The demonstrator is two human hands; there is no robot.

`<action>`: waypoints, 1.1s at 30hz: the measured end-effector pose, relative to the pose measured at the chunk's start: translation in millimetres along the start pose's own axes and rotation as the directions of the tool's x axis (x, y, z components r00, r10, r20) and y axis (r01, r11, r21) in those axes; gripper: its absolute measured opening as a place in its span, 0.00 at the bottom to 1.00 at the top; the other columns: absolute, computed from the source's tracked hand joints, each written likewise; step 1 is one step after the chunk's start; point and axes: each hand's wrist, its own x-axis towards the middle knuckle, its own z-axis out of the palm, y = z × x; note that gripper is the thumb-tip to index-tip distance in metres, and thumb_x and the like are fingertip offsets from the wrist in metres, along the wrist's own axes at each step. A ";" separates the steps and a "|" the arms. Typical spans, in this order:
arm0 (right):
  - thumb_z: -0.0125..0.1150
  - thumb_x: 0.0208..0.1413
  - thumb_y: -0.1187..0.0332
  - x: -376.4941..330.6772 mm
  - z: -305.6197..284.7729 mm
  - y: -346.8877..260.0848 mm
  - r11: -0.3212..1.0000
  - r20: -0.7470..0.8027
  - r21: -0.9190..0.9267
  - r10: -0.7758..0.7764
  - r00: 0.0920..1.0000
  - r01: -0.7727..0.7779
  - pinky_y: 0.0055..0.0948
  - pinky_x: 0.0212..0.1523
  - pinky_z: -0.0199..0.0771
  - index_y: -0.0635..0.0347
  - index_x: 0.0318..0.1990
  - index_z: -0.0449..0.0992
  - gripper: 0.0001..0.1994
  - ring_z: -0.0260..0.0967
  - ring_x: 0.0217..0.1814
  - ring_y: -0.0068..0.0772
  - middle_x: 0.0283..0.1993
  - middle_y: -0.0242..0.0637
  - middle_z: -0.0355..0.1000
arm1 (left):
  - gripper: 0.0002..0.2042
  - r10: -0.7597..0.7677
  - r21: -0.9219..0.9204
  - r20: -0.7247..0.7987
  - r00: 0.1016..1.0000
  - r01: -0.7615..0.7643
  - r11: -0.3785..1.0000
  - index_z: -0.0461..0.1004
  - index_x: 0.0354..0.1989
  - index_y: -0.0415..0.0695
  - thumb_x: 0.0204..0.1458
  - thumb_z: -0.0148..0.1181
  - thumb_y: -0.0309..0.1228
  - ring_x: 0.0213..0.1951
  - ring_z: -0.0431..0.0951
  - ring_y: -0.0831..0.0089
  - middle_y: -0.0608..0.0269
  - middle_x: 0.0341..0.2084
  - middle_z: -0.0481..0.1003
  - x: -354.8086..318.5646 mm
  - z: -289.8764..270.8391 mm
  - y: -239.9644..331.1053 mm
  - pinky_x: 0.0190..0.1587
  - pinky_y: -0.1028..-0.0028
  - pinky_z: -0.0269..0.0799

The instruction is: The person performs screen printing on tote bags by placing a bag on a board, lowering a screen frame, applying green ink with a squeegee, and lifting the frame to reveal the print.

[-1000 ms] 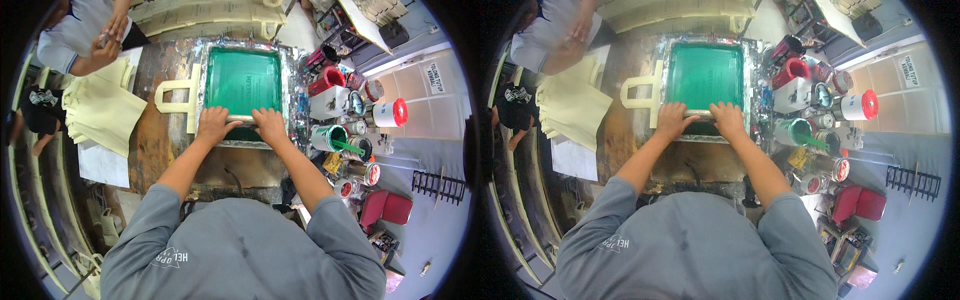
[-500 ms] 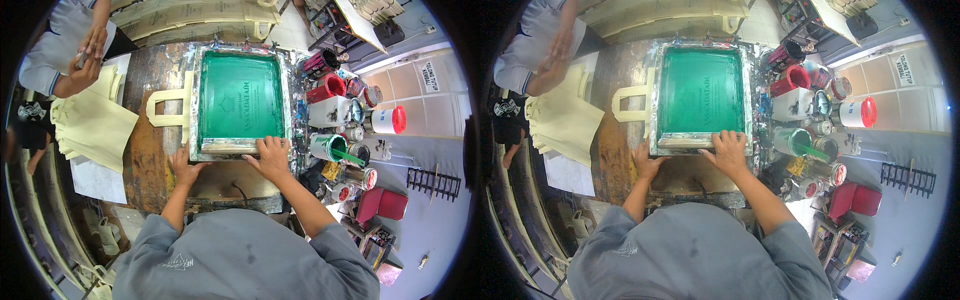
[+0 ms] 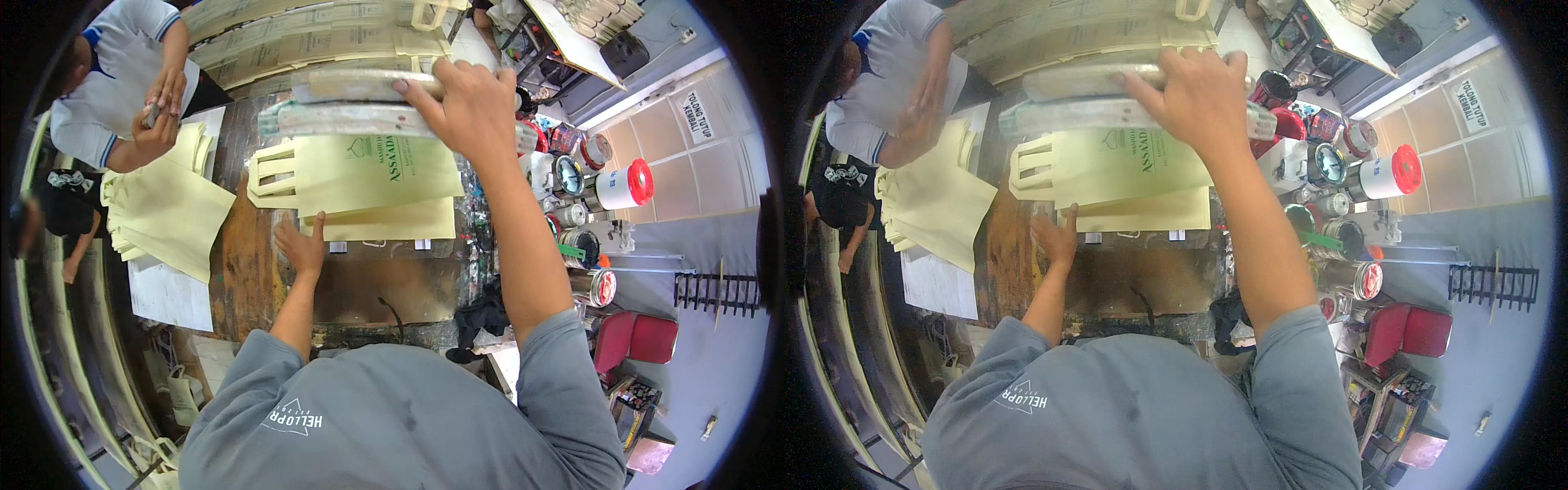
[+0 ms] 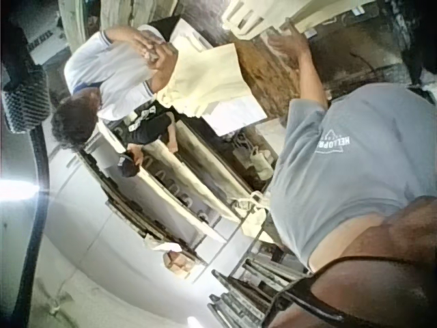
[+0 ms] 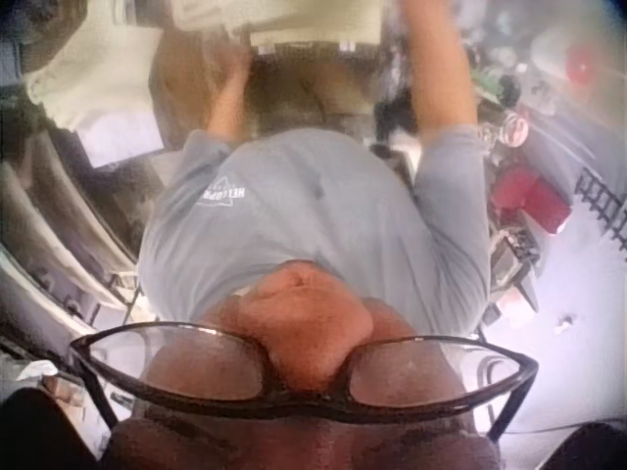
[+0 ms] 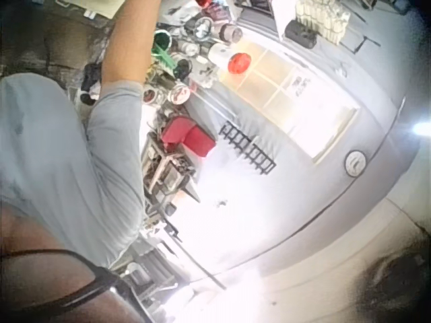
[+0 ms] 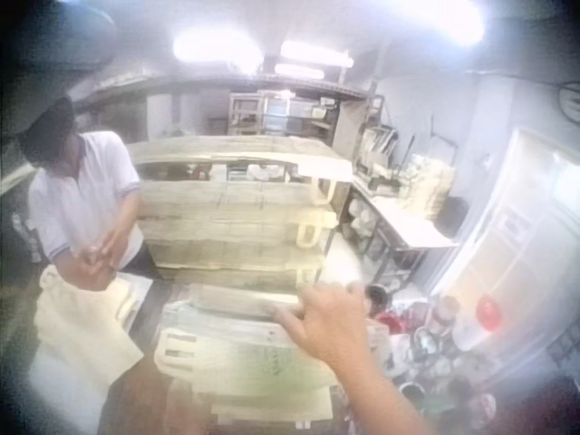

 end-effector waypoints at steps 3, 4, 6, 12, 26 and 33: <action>0.56 0.61 0.29 20.3 0.0 10.5 1.000 0.032 -0.011 0.025 0.999 -0.025 0.48 0.42 0.59 0.58 0.29 0.81 0.35 0.78 0.32 0.47 0.26 0.45 0.79 | 0.44 -0.197 0.162 0.133 0.971 0.175 0.971 0.69 0.65 0.35 0.55 0.68 0.64 0.62 0.68 0.43 0.42 0.56 0.70 1.3 6.1 10.3 0.65 0.46 0.61; 0.56 0.61 0.29 24.0 -1.6 10.9 0.999 0.046 -0.010 0.038 0.998 -0.037 0.48 0.43 0.59 0.58 0.30 0.82 0.35 0.79 0.33 0.47 0.27 0.45 0.80 | 0.44 -0.255 0.203 0.177 0.951 0.218 0.955 0.70 0.64 0.36 0.54 0.68 0.64 0.62 0.68 0.43 0.43 0.57 0.70 10.6 8.8 15.3 0.65 0.46 0.61; 0.56 0.61 0.29 27.9 -2.2 12.0 0.998 0.072 -0.011 0.064 0.995 -0.063 0.49 0.43 0.60 0.57 0.30 0.82 0.35 0.79 0.35 0.48 0.29 0.47 0.81 | 0.40 -0.195 0.177 0.120 0.973 0.172 0.969 0.72 0.61 0.38 0.54 0.70 0.62 0.61 0.68 0.44 0.45 0.56 0.71 9.1 16.9 7.4 0.64 0.46 0.62; 0.59 0.60 0.31 12.5 -5.8 1.2 0.995 0.082 0.035 0.092 0.992 -0.095 0.46 0.44 0.61 0.60 0.27 0.81 0.35 0.76 0.31 0.47 0.27 0.45 0.78 | 0.23 -0.238 -0.030 0.041 0.970 0.239 0.971 0.79 0.47 0.42 0.54 0.73 0.49 0.52 0.76 0.49 0.52 0.44 0.78 16.6 46.1 -20.0 0.58 0.49 0.67; 0.47 0.66 0.28 38.7 -3.7 22.3 0.994 0.188 -0.005 0.105 0.976 -0.106 0.53 0.52 0.63 0.61 0.38 0.84 0.39 0.81 0.45 0.53 0.38 0.50 0.83 | 0.14 -0.046 -0.626 0.083 0.995 0.088 0.775 0.76 0.37 0.37 0.57 0.72 0.35 0.32 0.80 0.73 0.55 0.32 0.80 125.9 -102.6 -3.2 0.31 0.70 0.78; 0.50 0.66 0.30 30.6 -10.6 5.6 0.993 0.206 0.007 0.116 0.972 -0.120 0.53 0.54 0.61 0.61 0.33 0.80 0.37 0.79 0.43 0.51 0.34 0.49 0.80 | 0.17 -0.402 -0.605 0.083 0.912 0.367 0.707 0.75 0.48 0.39 0.61 0.71 0.38 0.33 0.79 0.72 0.58 0.36 0.79 127.0 -258.3 -216.0 0.33 0.71 0.76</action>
